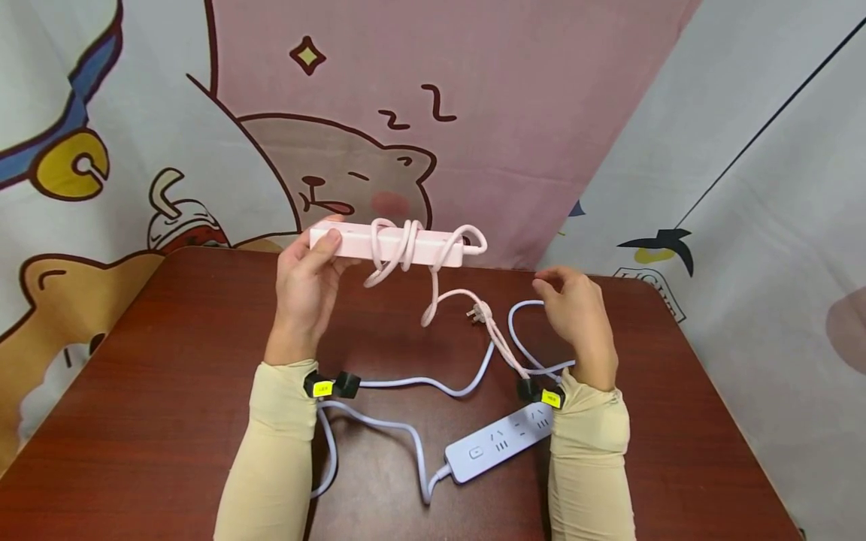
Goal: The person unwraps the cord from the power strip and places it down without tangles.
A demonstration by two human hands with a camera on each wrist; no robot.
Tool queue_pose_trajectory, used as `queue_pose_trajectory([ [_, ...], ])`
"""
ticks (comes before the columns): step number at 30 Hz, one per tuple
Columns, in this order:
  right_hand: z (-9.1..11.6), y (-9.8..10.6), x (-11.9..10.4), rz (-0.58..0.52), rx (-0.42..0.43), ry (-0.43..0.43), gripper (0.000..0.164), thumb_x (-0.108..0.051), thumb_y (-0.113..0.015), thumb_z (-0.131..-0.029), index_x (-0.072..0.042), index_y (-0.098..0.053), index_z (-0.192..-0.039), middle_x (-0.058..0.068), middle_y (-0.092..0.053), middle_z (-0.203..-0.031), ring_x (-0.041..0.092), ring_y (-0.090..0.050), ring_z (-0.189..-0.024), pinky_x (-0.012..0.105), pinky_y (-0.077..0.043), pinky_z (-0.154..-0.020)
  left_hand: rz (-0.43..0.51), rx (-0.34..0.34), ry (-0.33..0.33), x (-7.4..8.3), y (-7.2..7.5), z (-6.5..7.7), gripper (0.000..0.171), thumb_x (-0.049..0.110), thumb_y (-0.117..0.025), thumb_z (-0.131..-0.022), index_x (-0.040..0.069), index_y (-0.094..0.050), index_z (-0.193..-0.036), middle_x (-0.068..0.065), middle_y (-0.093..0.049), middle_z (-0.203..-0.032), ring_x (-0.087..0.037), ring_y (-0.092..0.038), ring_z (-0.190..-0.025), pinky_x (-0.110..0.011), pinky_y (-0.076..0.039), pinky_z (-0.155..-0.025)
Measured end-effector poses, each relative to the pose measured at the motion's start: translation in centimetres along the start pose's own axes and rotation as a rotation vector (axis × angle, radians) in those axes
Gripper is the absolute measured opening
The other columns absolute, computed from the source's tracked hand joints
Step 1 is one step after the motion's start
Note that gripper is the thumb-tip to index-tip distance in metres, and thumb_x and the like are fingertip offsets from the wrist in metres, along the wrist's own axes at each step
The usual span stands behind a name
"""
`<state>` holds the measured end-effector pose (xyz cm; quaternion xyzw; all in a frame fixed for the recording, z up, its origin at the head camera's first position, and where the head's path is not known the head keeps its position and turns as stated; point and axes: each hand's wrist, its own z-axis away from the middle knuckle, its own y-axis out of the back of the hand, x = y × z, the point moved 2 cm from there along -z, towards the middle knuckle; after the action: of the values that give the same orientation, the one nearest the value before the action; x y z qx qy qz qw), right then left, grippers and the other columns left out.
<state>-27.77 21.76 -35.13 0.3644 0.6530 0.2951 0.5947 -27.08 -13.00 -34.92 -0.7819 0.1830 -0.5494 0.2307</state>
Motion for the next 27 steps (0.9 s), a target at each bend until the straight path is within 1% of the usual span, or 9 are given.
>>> queue_pose_trajectory([
  [4, 0.1, -0.9, -1.5, -0.024, -0.047, 0.068, 0.030, -0.027, -0.058, -0.104, -0.007, -0.069, -0.123, 0.018, -0.071, -0.124, 0.037, -0.063, -0.118, 0.053, -0.048, -0.098, 0.003, 0.006, -0.003, 0.0, 0.1, 0.0, 0.018, 0.008, -0.054, -0.103, 0.001, -0.064, -0.116, -0.004, -0.069, -0.097, -0.013, -0.068, -0.083, -0.024, -0.059, -0.078],
  [8, 0.5, -2.2, -3.5, -0.074, -0.119, 0.155, 0.034, -0.034, -0.057, -0.104, -0.008, -0.071, -0.122, 0.015, -0.074, -0.119, 0.034, -0.066, -0.116, 0.051, -0.050, -0.101, 0.000, 0.002, -0.007, 0.0, 0.1, 0.0, 0.019, 0.008, -0.054, -0.103, 0.000, -0.063, -0.117, -0.004, -0.070, -0.097, -0.012, -0.068, -0.083, -0.023, -0.059, -0.078],
  [11, 1.0, -3.6, -5.3, -0.118, -0.171, 0.193, 0.039, -0.041, -0.055, -0.105, -0.010, -0.073, -0.121, 0.012, -0.076, -0.111, 0.031, -0.069, -0.109, 0.048, -0.052, -0.099, -0.008, -0.001, -0.010, 0.0, 0.2, 0.0, 0.020, 0.009, -0.054, -0.103, 0.000, -0.063, -0.119, -0.003, -0.070, -0.097, -0.012, -0.068, -0.084, -0.023, -0.059, -0.078],
  [14, 1.4, -5.0, -6.9, -0.137, -0.193, 0.232, 0.043, -0.047, -0.054, -0.104, -0.011, -0.073, -0.119, 0.008, -0.077, -0.106, 0.026, -0.071, -0.105, 0.045, -0.054, -0.095, -0.013, -0.003, -0.012, 0.0, 0.2, 0.1, 0.019, 0.009, -0.054, -0.104, 0.001, -0.064, -0.118, -0.003, -0.070, -0.098, -0.013, -0.067, -0.084, -0.023, -0.058, -0.078],
  [17, 1.8, -6.3, -8.0, -0.138, -0.199, 0.264, 0.047, -0.049, -0.056, -0.102, -0.009, -0.071, -0.122, 0.009, -0.077, -0.110, 0.026, -0.071, -0.104, 0.045, -0.055, -0.094, -0.012, -0.002, -0.012, 0.0, 0.3, 0.1, 0.018, 0.009, -0.054, -0.103, 0.003, -0.065, -0.117, -0.003, -0.070, -0.098, -0.013, -0.066, -0.083, -0.023, -0.057, -0.077],
  [19, 2.1, -6.9, -8.6, -0.119, -0.185, 0.278, 0.049, -0.048, -0.058, -0.101, -0.008, -0.068, -0.127, 0.010, -0.076, -0.114, 0.026, -0.071, -0.106, 0.046, -0.055, -0.095, -0.013, -0.003, -0.013, 0.0, 0.3, 0.1, 0.018, 0.009, -0.055, -0.103, 0.003, -0.066, -0.116, -0.003, -0.070, -0.098, -0.013, -0.066, -0.083, -0.023, -0.057, -0.076],
  [22, 2.3, -7.4, -9.0, -0.088, -0.163, 0.292, 0.045, -0.041, -0.061, -0.100, -0.007, -0.066, -0.129, 0.010, -0.076, -0.114, 0.027, -0.071, -0.103, 0.046, -0.055, -0.092, -0.008, -0.002, -0.018, -0.1, 0.3, 0.1, 0.018, 0.009, -0.056, -0.103, 0.004, -0.066, -0.115, -0.004, -0.070, -0.098, -0.013, -0.066, -0.082, -0.024, -0.057, -0.077],
  [25, 2.6, -7.4, -9.2, -0.055, -0.155, 0.319, 0.034, -0.030, -0.062, -0.099, -0.007, -0.068, -0.124, 0.007, -0.076, -0.108, 0.026, -0.070, -0.098, 0.045, -0.055, -0.087, 0.000, 0.000, -0.022, -0.1, 0.3, 0.1, 0.017, 0.010, -0.056, -0.102, 0.003, -0.066, -0.115, -0.004, -0.071, -0.097, -0.013, -0.067, -0.081, -0.024, -0.057, -0.076],
  [27, 2.7, -7.2, -9.2, -0.026, -0.155, 0.346, 0.030, -0.023, -0.062, -0.098, -0.006, -0.069, -0.123, 0.007, -0.076, -0.105, 0.026, -0.069, -0.093, 0.044, -0.055, -0.084, 0.002, 0.002, -0.023, -0.1, 0.3, 0.1, 0.017, 0.010, -0.056, -0.102, 0.003, -0.066, -0.115, -0.004, -0.071, -0.097, -0.013, -0.067, -0.081, -0.024, -0.057, -0.076],
])
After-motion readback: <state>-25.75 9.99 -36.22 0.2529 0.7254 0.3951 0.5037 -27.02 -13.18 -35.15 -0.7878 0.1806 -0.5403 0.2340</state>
